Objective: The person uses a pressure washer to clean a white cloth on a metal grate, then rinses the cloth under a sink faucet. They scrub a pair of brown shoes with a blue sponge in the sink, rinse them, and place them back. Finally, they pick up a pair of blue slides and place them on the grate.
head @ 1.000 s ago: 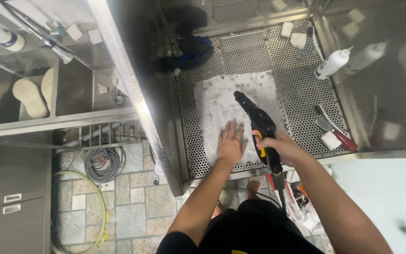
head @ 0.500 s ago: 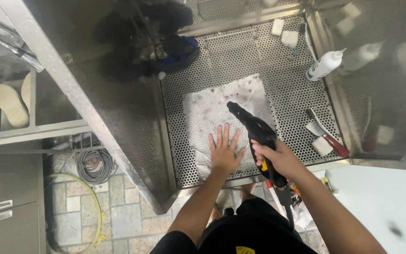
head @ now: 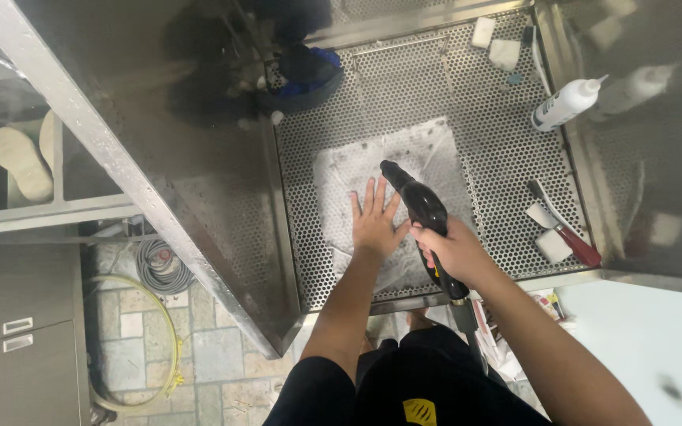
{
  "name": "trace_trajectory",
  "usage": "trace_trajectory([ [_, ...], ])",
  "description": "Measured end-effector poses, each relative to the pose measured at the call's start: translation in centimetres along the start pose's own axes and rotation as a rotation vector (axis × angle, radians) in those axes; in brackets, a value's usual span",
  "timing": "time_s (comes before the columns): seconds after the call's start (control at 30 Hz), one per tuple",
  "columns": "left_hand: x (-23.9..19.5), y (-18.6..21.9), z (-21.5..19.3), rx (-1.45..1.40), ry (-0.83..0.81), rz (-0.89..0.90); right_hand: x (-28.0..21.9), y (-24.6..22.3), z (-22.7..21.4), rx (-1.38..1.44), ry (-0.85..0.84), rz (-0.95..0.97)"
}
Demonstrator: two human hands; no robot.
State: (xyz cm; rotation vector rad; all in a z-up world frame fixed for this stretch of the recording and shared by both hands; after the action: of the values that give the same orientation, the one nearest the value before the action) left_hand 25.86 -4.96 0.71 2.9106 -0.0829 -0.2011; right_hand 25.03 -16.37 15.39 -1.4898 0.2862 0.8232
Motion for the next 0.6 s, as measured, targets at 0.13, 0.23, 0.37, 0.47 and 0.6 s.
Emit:
trace_trajectory([
  [0.13,0.7,-0.2,-0.6,-0.057,0.005,-0.007,1.4,-0.9,0.2,-0.051,-0.005,-0.017],
  [0.23,0.7,-0.4,-0.7,-0.043,0.017,-0.011,2.2,-0.7,0.5,-0.043,-0.004,0.008],
  [0.37,0.5,-0.4,-0.1,-0.037,-0.016,-0.013,2.7,-0.6,0.7,-0.040,-0.008,0.003],
  [0.47,0.9,-0.6,-0.6,-0.075,0.049,-0.010,3.3,-1.2,0.6,-0.042,-0.019,-0.004],
  [0.6,0.2,-0.3,-0.6,-0.100,0.074,-0.006,3.3,-1.3,0.1,-0.045,-0.003,-0.006],
])
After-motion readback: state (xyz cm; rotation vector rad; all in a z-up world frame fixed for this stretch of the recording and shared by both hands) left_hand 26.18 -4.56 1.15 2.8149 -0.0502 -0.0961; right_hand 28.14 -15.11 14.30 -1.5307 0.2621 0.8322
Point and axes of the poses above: each hand's wrist, its own x-axis towards the middle knuckle, its own z-axis out of the palm, y = z × x, the point moved 8 cm from there along x, towards the middle knuckle, and after that the axes turned 9 degrees about x, right-handed, at the moved point
